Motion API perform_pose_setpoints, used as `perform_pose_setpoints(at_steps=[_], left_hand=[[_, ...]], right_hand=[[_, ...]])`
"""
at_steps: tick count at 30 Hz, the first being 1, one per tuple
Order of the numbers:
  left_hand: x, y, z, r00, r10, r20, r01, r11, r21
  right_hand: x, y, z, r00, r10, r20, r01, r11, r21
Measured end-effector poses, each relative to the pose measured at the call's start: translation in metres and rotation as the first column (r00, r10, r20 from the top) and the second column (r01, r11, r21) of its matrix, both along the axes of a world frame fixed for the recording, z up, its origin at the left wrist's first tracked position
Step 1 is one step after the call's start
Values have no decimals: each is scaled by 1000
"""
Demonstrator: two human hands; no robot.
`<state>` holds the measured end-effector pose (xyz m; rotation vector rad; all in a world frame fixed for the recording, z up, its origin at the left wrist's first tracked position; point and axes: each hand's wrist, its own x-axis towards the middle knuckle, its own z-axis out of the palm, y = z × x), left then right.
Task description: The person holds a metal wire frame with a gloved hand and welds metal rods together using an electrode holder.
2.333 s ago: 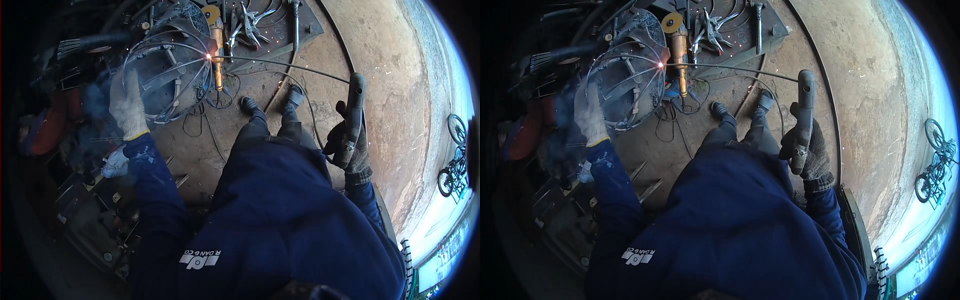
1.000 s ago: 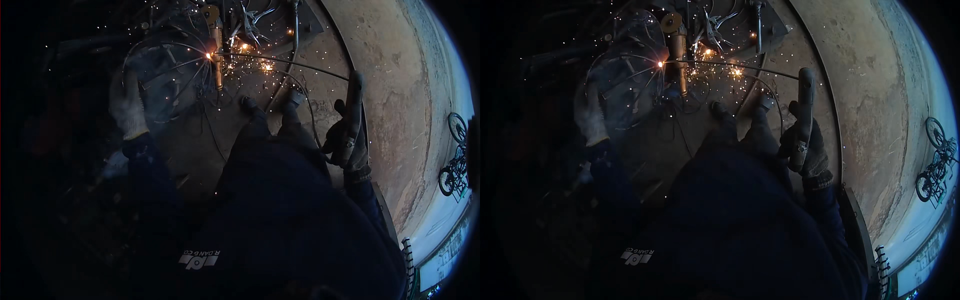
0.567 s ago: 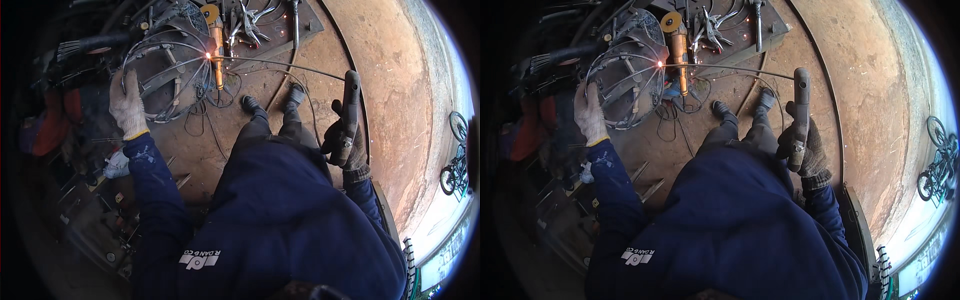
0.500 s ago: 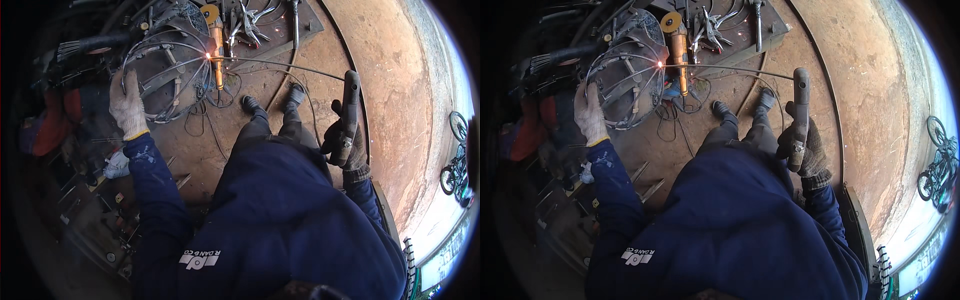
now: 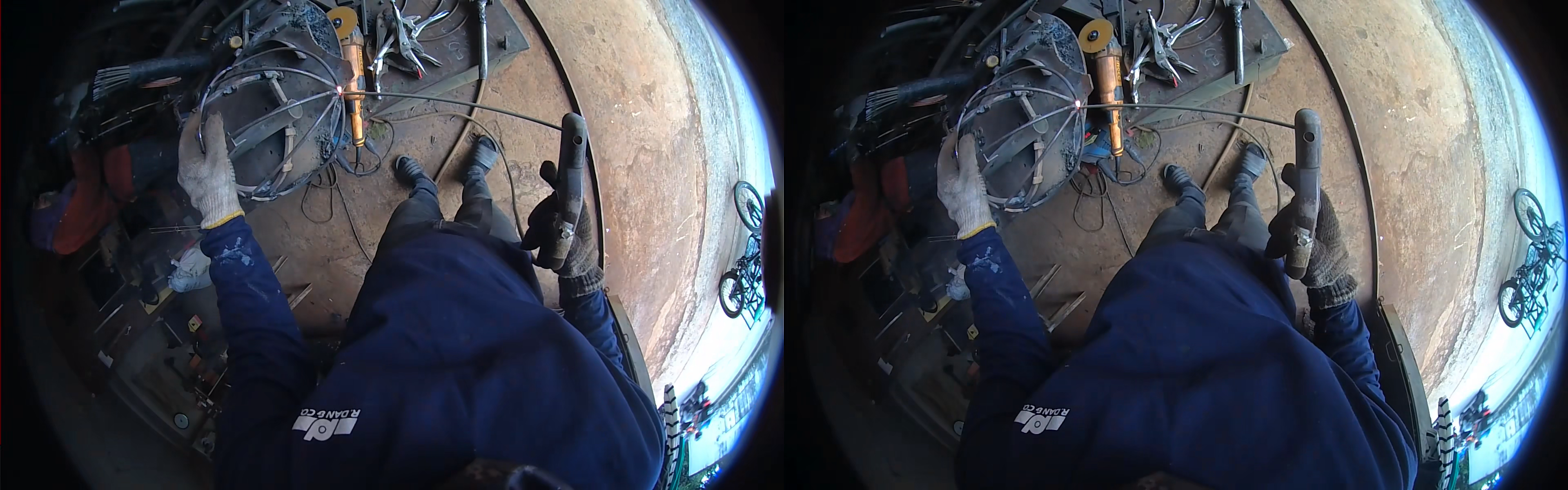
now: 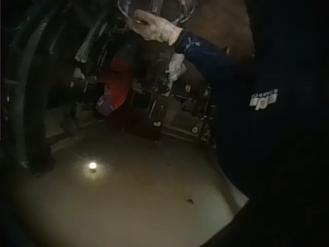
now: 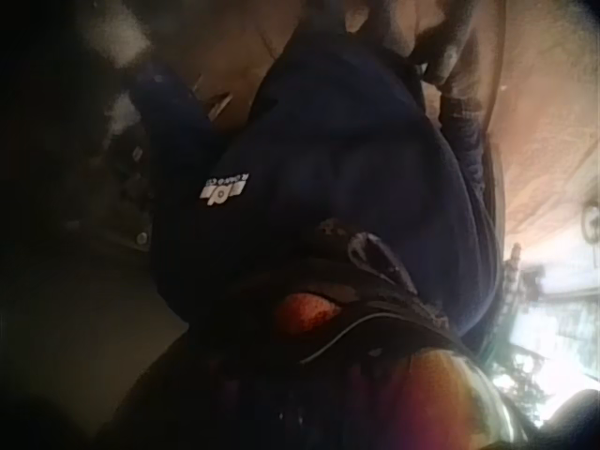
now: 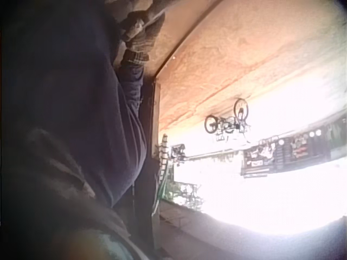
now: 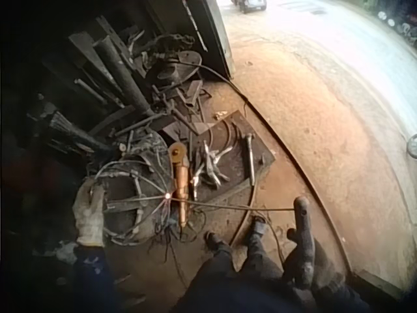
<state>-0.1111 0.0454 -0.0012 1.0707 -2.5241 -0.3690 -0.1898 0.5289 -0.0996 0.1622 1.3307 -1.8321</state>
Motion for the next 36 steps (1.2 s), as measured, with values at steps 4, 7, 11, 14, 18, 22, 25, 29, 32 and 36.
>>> perform_pose_setpoints(at_steps=[4, 7, 11, 14, 18, 22, 25, 29, 32, 36], left_hand=[[2, -4, -3, 1000, -10, -6, 9, 1000, -28], [1, -6, -4, 1000, -12, 6, 12, 999, -36], [3, -8, -5, 1000, -7, 17, 7, 999, -31], [1, -4, -4, 1000, -10, 19, 10, 999, -30], [-2, -4, -5, 1000, -21, 5, 21, 999, -24], [-6, 9, 4, 987, 161, -3, -157, 968, 195], [-9, 11, -2, 993, 91, -80, -84, 992, 95], [-6, 5, -7, 991, 115, -69, -104, 984, 148], [-5, 0, -7, 982, 187, 6, -187, 981, 53], [6, -23, -13, 993, -28, 113, 51, 976, -212]], right_hand=[[0, -1, 0, 1000, -14, 6, 14, 1000, 9], [-1, 0, 0, 1000, -1, 14, 0, 1000, 20], [-1, -1, 1, 1000, 9, -7, -9, 999, 40], [-1, 1, -2, 1000, -7, -1, 7, 1000, 20], [-2, 3, -3, 1000, -15, -10, 15, 1000, 7], [-3, -4, 5, 1000, -28, 4, 27, 997, 75], [-5, -7, 3, 994, -70, -88, 75, 996, 55], [-12, -6, 7, 988, 112, -107, -86, 971, 225], [-10, -3, 2, 971, -122, 205, 155, 977, -149], [-8, 6, -16, 975, -143, 172, 164, 979, -117]])
